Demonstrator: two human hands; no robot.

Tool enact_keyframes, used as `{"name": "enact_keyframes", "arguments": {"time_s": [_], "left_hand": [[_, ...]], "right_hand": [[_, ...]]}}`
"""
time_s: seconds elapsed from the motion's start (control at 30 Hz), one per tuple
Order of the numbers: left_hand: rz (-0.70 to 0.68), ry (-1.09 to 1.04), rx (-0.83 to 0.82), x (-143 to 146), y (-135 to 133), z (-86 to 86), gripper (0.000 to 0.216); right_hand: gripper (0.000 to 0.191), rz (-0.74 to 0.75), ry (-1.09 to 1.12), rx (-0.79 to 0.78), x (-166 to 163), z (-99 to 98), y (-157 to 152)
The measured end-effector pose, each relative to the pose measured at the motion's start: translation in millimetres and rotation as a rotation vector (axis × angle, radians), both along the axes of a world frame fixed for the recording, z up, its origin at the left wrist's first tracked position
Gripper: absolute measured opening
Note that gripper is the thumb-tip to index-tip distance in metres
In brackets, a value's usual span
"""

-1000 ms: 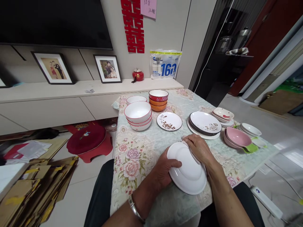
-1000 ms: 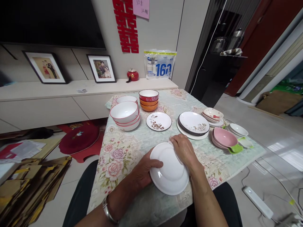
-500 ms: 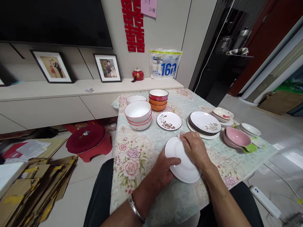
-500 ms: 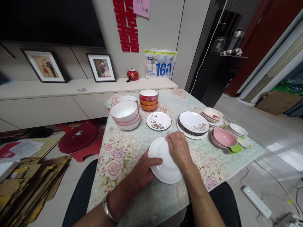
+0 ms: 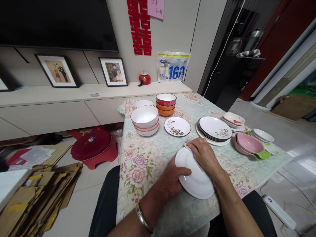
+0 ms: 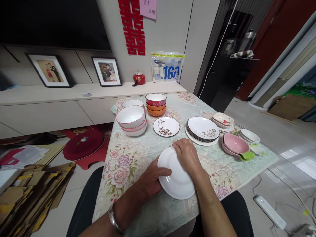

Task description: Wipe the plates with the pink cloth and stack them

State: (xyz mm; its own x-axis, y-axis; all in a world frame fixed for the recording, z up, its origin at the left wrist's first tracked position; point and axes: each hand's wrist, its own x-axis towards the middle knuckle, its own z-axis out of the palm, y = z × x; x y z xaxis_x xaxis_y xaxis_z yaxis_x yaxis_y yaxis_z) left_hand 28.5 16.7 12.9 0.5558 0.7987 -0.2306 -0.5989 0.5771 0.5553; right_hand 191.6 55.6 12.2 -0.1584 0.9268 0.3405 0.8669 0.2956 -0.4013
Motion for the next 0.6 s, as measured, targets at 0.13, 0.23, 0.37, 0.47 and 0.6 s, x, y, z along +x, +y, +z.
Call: {"name": "enact_keyframes", "arguments": {"time_s": [0.13, 0.23, 0.37, 0.47, 0.6], "left_hand": [[0.003, 0.018, -0.010, 0, 0, -0.8, 0.073], [0.010, 0.049, -0.032, 0, 0, 1.6, 0.059], [0.034, 0.073, -0.043, 0, 1, 4.3, 0.053], [0.099, 0.061, -0.065, -1, 2, 0.8, 0.064], [0.181, -0.008, -0.039, 0, 4, -4.7, 0.066]], "right_hand": [[0.026, -0.060, -0.106, 0.050, -6, 1.6, -4], [0.026, 0.165, -0.161, 0.034, -28, 18.4, -17], [0.027, 0.337, -0.132, 0.019, -39, 24.6, -23], [0.026, 0.101, -0.027, 0.034, -23, 8.7, -15], [0.027, -0.156, -0.034, 0.063, 2, -13.5, -3]]}}
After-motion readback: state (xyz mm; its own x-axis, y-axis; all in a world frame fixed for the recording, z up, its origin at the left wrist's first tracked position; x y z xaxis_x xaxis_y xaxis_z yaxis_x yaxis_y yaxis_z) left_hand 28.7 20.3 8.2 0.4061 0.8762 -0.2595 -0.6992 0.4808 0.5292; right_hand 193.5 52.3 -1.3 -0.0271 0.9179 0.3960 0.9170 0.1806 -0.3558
